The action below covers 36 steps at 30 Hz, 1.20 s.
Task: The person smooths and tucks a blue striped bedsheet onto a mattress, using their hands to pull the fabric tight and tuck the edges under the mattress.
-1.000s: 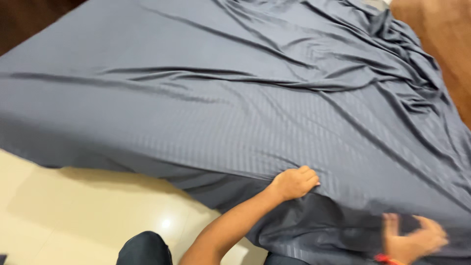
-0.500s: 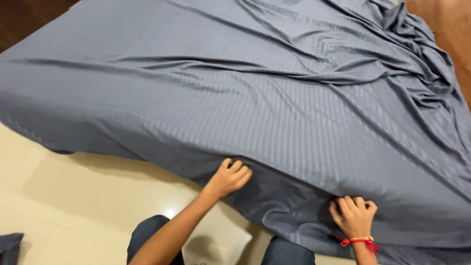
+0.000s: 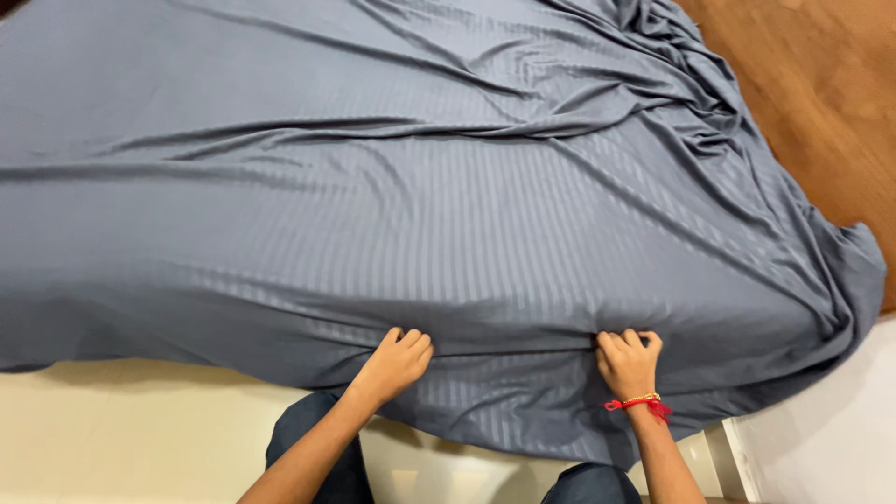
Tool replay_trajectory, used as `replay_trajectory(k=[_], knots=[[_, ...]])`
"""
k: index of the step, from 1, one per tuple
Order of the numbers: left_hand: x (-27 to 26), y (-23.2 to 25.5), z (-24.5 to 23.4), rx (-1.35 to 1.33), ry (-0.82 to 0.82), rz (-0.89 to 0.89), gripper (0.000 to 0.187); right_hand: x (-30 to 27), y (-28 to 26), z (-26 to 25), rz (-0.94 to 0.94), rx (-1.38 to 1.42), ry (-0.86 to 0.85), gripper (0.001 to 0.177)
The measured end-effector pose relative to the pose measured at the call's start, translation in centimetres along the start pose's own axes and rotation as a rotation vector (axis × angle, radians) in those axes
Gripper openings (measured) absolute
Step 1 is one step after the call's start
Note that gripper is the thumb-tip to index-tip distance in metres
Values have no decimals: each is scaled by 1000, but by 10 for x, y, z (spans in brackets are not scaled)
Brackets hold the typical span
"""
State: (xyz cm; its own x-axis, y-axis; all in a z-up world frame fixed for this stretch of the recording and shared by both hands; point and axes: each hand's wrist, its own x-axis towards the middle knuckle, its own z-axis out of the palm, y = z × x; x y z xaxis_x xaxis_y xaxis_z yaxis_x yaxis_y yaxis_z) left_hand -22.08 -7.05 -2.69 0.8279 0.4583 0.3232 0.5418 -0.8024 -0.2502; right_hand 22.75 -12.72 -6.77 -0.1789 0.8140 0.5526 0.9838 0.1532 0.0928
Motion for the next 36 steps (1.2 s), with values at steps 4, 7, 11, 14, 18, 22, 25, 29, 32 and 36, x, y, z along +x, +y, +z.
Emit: replay_trajectory(k=[4,7,11,14,18,22,25,29,32,36], knots=[[2,-9,6,-6,-27,-42,14,-2,-20,-30,176,167,-420,56],[2,-11,3,-6,69,-35,30,-8,-48,-58,214,324,-627,98],[3,-14,1,-29,83,-35,44,2,-73,-76,119,265,-322,83],[6,-15,-7,-95,16,-47,44,30,-76,-83,120,321,-57,65],[7,-29,-39,-108,113,-52,37,68,-73,-86,113,115,-100,62],[-14,-70,-79,79,293,-273,38,75,-79,-93,245,-46,-132,40],[-43,-92,-94,169,307,-430,36,91,-94,-100,308,64,-260,39],[-70,-112,-74,258,303,-427,9,139,-151,-89,-128,387,-60,57],[-67,-100,-61,275,167,-455,6,181,-200,-77,-378,567,-63,61],[-93,-90,-74,325,199,-548,15,217,-252,-52,-546,683,-72,51]])
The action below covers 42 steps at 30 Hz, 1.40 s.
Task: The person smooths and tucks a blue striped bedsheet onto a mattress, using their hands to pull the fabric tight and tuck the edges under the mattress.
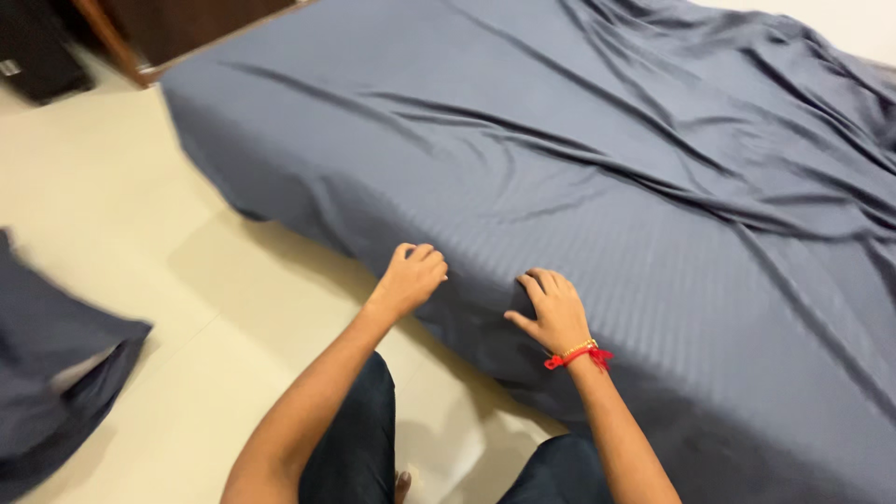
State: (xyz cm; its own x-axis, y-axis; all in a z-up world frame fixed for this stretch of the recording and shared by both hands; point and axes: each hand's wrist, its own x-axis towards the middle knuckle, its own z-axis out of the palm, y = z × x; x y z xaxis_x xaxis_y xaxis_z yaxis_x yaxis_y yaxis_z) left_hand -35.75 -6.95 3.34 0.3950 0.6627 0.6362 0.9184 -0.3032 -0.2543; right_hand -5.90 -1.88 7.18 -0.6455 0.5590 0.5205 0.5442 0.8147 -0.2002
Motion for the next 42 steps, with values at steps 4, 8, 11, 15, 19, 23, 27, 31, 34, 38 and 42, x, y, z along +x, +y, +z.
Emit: replay_trajectory(k=[4,8,11,15,19,23,27,31,34,38,42], knots=[[-49,-44,-37,-48,-114,-390,18,14,6,32,13,-59,21,12],[-108,-94,-53,-248,-95,-881,39,4,16,34,-64,-13,-85,7],[-139,-123,-36,-392,-133,-1247,53,6,8,27,-17,105,-301,7],[-146,-166,18,-669,-32,-1418,67,45,-16,23,-17,142,-76,32],[-118,-234,57,-631,-56,-1427,74,75,-40,45,7,-64,53,35],[-105,-292,85,-704,129,-1456,76,67,-29,63,109,80,-22,9],[-143,-322,133,-1050,316,-1601,82,66,-32,67,165,68,64,12],[-186,-360,188,-1243,413,-1724,74,78,-52,69,175,-121,103,31],[-211,-365,204,-1735,397,-1915,67,91,-59,75,309,-214,65,38],[-224,-367,191,-2204,240,-1982,59,96,-62,82,414,-276,-1,45],[-224,-350,166,-2414,287,-1834,57,95,-55,86,547,-305,-88,54]])
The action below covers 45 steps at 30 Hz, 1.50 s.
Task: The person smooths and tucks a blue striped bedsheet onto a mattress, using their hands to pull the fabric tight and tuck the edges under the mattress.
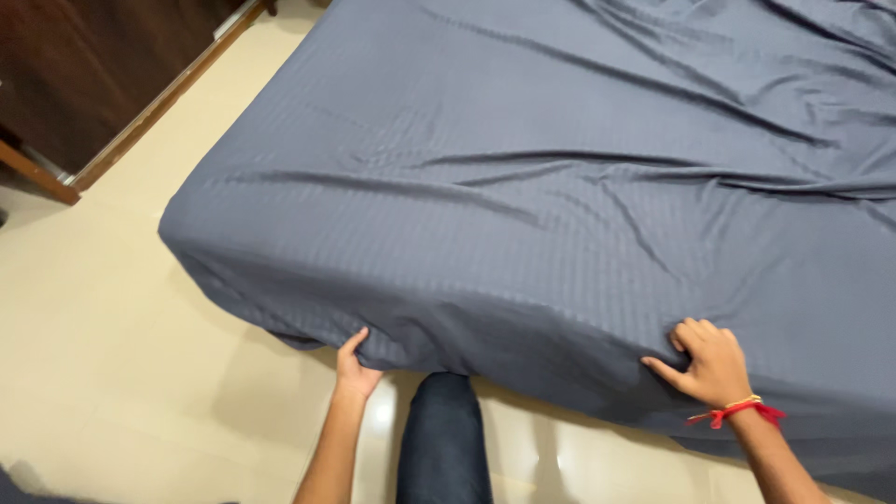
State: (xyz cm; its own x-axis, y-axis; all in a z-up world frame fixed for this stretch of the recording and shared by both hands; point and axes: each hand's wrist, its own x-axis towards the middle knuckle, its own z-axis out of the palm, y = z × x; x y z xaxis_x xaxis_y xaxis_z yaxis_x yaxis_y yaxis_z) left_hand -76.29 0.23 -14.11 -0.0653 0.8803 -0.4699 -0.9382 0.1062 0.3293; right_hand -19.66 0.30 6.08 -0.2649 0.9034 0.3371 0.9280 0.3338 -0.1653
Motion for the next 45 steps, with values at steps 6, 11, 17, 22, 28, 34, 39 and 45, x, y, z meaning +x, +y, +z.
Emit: replay_trajectory(k=[6,11,17,22,28,34,39,45], knots=[[-54,-13,-14,-132,-124,192,66,6,-4,0,115,-61,-98,59],[-90,5,-24,-276,-197,245,64,4,-36,-3,171,97,-78,38],[-116,10,-71,-426,-110,331,42,17,-141,14,-486,47,51,52],[-41,2,-90,-20,60,282,23,53,-185,31,-470,-48,212,48],[-6,19,-85,589,530,435,17,73,-167,56,-423,146,205,35],[-23,17,-91,1068,453,416,24,72,-166,63,-507,243,305,18],[16,-44,-50,1443,303,366,40,73,-166,65,-403,338,266,14],[47,-115,-24,95,227,64,28,74,-164,67,-294,426,219,13]])
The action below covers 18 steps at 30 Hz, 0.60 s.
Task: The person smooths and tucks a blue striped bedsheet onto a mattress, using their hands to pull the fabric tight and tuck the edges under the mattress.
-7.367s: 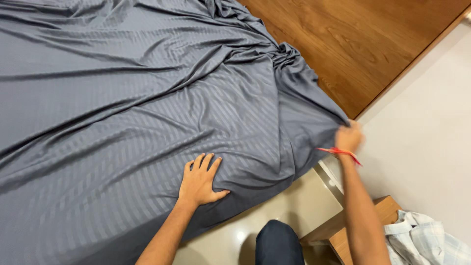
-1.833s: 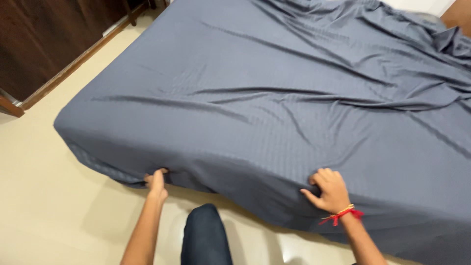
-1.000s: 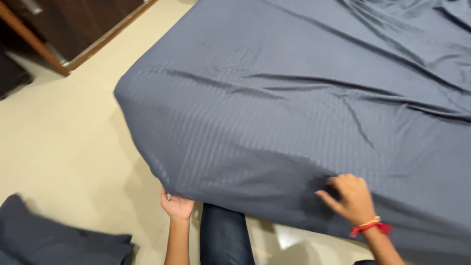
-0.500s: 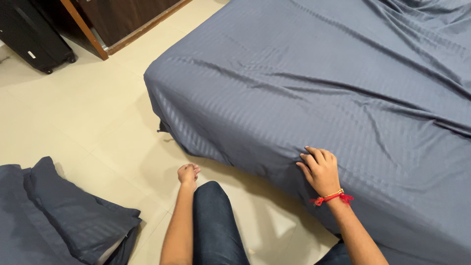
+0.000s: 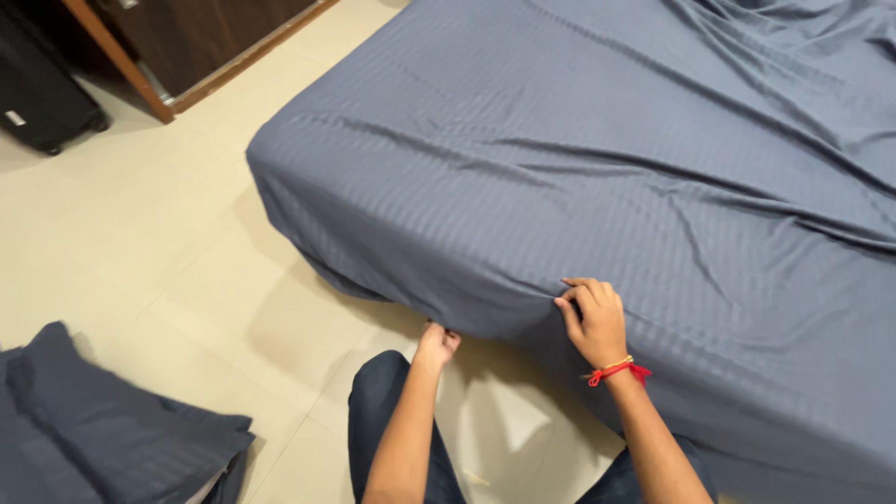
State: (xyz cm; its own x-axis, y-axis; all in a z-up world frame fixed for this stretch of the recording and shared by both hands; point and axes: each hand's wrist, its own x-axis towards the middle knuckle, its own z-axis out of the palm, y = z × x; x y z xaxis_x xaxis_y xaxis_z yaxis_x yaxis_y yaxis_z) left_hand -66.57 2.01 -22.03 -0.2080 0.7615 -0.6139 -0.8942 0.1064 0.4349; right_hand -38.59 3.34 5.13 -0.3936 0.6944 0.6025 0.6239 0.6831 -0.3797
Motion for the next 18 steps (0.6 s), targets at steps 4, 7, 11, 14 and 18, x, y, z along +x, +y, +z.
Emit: replay_trajectory(k=[4,7,11,14,18], knots=[[-2,-11,-5,-146,-168,-117,14,2,-3,-1,24,2,2,14],[-2,-6,-7,-226,-281,-133,5,3,-7,1,40,-21,16,15],[-8,-2,6,-154,-305,-73,15,1,-6,1,33,-29,17,16],[-58,10,-5,146,-88,17,13,2,-6,1,35,-24,17,16],[-143,30,-20,415,-18,134,25,0,-10,2,12,-60,34,16]])
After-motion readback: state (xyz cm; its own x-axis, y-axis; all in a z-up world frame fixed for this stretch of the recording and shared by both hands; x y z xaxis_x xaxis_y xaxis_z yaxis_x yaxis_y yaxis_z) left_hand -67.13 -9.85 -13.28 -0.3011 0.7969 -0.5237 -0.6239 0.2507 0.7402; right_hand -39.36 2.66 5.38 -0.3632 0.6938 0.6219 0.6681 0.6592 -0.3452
